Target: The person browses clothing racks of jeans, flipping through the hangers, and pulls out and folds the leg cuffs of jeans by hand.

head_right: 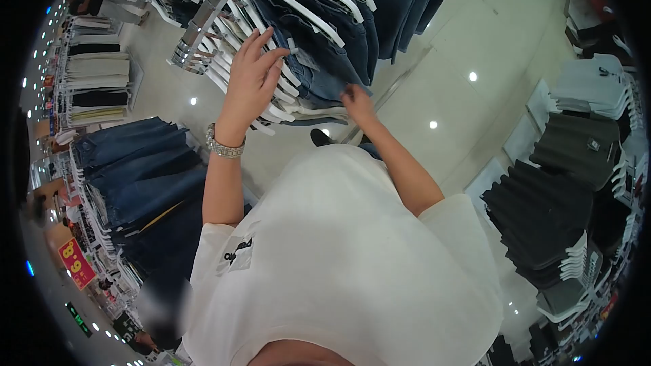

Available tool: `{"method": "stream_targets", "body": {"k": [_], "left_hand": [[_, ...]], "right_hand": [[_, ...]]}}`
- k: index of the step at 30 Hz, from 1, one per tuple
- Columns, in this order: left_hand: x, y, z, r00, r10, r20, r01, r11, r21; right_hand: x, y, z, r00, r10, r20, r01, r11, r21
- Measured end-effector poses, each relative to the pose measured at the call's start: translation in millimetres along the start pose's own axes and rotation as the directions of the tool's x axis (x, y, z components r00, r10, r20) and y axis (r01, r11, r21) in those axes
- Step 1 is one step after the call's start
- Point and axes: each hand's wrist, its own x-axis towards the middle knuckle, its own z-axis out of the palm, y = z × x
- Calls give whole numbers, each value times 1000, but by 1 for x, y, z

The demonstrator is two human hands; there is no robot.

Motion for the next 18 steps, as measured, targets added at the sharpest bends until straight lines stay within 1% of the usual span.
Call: {"method": "stream_targets", "body": {"k": [1, 3, 6, 7, 9, 12, 15, 16, 18], "left_hand": [[0, 0, 0, 1000, -2, -3, 2, 1000, 11], [1, 0, 2, 1000, 0, -9, 0, 999, 33], [1, -1, 2, 1000, 4, -14, -3, 998, 63], [1, -1, 3, 1000, 4, -13, -4, 998, 66], [1, 0, 3, 1000, 8, -9, -7, 997, 75], [2, -1, 3, 1000, 29, 11, -30, 995, 96], [1, -5, 8, 999, 23, -27, -21, 997, 72], [2, -5, 9, 999, 37, -30, -35, 997, 72], [2, -4, 9, 997, 60, -39, -57, 996, 72]], "right_hand": [[1, -3, -3, 991, -49, -124, 51, 999, 8], [9, -12, -11, 919, -141, -369, 153, 988, 4], [32, -30, -18, 911, -305, -276, 254, 945, -208], [40, -36, -17, 918, -320, -235, 265, 935, -236], [52, -49, -9, 926, -344, -154, 291, 913, -286], [55, -67, 4, 962, -273, 9, 261, 905, -335], [32, -92, 25, 904, -406, 136, 425, 816, -390], [25, -98, 30, 865, -479, 149, 497, 784, -371], [16, -112, 38, 890, -416, 187, 456, 795, -400]]}}
